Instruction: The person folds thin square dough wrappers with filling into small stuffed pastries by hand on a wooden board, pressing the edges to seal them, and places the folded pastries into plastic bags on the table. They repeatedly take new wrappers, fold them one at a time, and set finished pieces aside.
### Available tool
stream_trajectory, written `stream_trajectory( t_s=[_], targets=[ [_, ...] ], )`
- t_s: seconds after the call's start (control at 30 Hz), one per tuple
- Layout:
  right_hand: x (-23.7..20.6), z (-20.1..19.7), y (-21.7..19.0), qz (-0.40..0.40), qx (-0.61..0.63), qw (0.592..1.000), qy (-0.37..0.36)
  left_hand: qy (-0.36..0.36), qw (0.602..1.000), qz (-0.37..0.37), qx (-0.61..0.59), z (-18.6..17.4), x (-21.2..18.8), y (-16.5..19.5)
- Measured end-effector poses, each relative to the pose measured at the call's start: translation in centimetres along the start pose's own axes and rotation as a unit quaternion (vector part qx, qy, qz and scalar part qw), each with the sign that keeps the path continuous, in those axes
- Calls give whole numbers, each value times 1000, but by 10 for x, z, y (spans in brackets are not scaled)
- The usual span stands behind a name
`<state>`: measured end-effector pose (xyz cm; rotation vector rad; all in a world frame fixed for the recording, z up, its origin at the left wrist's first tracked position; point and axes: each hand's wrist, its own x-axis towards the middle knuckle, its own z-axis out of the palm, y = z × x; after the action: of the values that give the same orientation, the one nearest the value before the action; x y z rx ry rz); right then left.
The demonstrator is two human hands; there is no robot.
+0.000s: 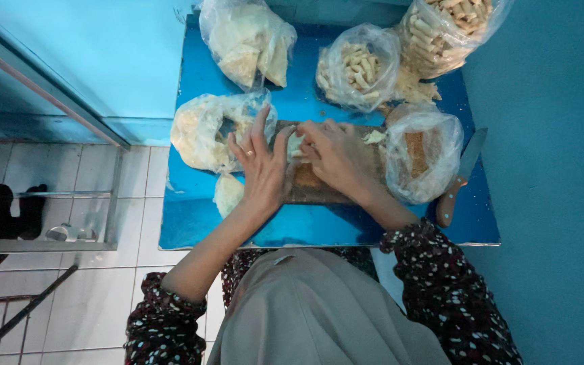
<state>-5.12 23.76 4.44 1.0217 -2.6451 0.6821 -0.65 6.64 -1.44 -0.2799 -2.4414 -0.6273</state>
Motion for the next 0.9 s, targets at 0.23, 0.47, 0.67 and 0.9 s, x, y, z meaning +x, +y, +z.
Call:
stream_trajectory(
  t_s=[0.23, 0.47, 0.67, 0.9],
  targets=[
    [21, 22, 11, 15, -84, 995, 43, 14, 1000, -12, -10, -2, 0, -1],
    [11, 2, 21, -57, 53, 991, 107, 30, 999, 1, 18, 1, -2, -4],
    [-18, 9, 1, -75, -51, 994, 69, 40, 998, 12, 45, 4, -3, -5],
    [-6, 22, 9, -192, -150, 963, 110, 73, 984, 92, 132, 8, -7, 0]
  ],
)
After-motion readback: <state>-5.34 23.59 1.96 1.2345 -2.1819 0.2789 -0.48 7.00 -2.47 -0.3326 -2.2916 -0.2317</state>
